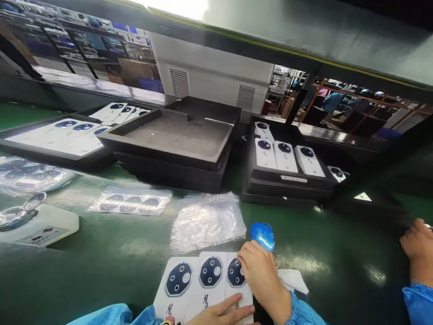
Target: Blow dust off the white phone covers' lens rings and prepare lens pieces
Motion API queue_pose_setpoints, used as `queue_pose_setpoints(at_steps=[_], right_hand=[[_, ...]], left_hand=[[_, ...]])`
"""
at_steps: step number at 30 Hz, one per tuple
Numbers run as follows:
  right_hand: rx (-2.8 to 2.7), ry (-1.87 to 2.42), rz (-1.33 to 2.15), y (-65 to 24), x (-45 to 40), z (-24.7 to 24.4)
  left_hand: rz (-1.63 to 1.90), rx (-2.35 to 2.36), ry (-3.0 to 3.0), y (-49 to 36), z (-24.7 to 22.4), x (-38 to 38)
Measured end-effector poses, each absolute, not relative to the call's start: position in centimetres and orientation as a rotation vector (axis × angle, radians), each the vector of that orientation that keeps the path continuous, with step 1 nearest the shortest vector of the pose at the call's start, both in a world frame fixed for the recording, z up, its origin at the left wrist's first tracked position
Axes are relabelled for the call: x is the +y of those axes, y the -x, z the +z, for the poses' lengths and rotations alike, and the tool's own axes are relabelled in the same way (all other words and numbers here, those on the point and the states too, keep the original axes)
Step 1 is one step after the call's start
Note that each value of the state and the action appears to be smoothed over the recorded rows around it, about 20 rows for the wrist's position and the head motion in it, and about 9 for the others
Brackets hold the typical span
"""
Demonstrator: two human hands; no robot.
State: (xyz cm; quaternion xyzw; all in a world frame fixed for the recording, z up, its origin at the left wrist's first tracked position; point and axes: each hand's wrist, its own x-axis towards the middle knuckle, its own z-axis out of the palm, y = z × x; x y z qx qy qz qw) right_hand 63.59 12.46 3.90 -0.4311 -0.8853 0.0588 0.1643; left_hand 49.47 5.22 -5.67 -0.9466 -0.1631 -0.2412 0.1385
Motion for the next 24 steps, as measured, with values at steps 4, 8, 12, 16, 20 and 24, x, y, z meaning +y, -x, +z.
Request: queue_pose_setpoints(at_steps=[4, 8, 12, 16, 20, 24], right_hand=[[-2.537, 1.216, 0.116, -63.5, 12.3, 4.1], [-2.542, 1.227, 0.164, -63.8, 12.2, 4.3], [-2.516, 1.244, 0.243, -63.7, 12.2, 4.2], [-2.536, 1.210, 0.188, -63.7, 12.1, 3.7], [-2.546, 1.119, 0.079, -63.8, 12.2, 3.1], [-2.545, 1.046, -0.077, -63.7, 12.1, 2.6]], left_hand=[[-0.816, -0.500, 2.804, -49.6, -5.2, 4.8], [-0.815, -0.539, 2.942, -49.7, -4.8, 4.4], [-0.828, -0.521, 2.814, -49.3, -3.6, 4.5], [-0.791, -0.508, 2.740, -48.7, -2.1, 4.7], [-0.686, -0.495, 2.796, -48.6, -1.5, 4.7], [-0.707, -0.505, 2.808, -48.7, -1.9, 4.6]])
